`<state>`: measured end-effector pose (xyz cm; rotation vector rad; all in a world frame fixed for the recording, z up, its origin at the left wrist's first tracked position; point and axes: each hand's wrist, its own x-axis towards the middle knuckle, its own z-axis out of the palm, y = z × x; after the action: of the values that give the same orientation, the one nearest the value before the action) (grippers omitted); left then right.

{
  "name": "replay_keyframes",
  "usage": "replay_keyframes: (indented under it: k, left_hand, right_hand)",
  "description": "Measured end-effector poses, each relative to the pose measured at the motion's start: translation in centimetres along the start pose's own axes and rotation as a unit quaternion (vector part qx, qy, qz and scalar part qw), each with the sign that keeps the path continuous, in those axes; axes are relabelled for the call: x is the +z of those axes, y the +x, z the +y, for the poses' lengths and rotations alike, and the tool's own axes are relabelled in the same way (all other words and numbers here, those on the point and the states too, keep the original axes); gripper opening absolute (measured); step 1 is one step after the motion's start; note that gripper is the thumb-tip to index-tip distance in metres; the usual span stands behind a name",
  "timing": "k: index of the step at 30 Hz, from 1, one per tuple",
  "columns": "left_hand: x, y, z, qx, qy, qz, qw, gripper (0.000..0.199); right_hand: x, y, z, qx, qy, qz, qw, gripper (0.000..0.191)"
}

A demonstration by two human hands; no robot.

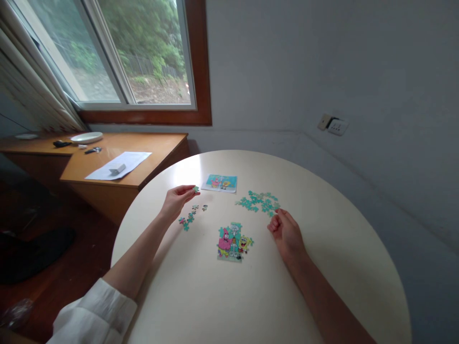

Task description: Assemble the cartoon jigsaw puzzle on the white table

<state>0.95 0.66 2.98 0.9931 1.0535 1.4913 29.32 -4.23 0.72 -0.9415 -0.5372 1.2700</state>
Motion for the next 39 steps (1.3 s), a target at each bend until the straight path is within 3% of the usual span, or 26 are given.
replay_keyframes:
  k: [9, 23, 39]
  left_hand:
    - [0.01, 0.04, 0.09, 0.085, -0.023, 0.037, 0.995, 0.029]
    - [-0.23, 0.53, -0.15, 0.046, -0.084, 0.045, 0.994, 0.032]
    - [0.69, -0.31, 0.6, 0.119, -0.061, 0.038, 0.99, 0.027]
  right_hand:
    - [0.11, -0.09, -0.04, 0.0, 0.0, 0.006, 1.0, 0.025]
    - [0.15, -0.06, -0.06, 0.002, -0.001, 0.012, 1.0, 0.023]
    - [0.16, -0.02, -0.02, -0.002, 0.001, 0.008, 1.0, 0.021]
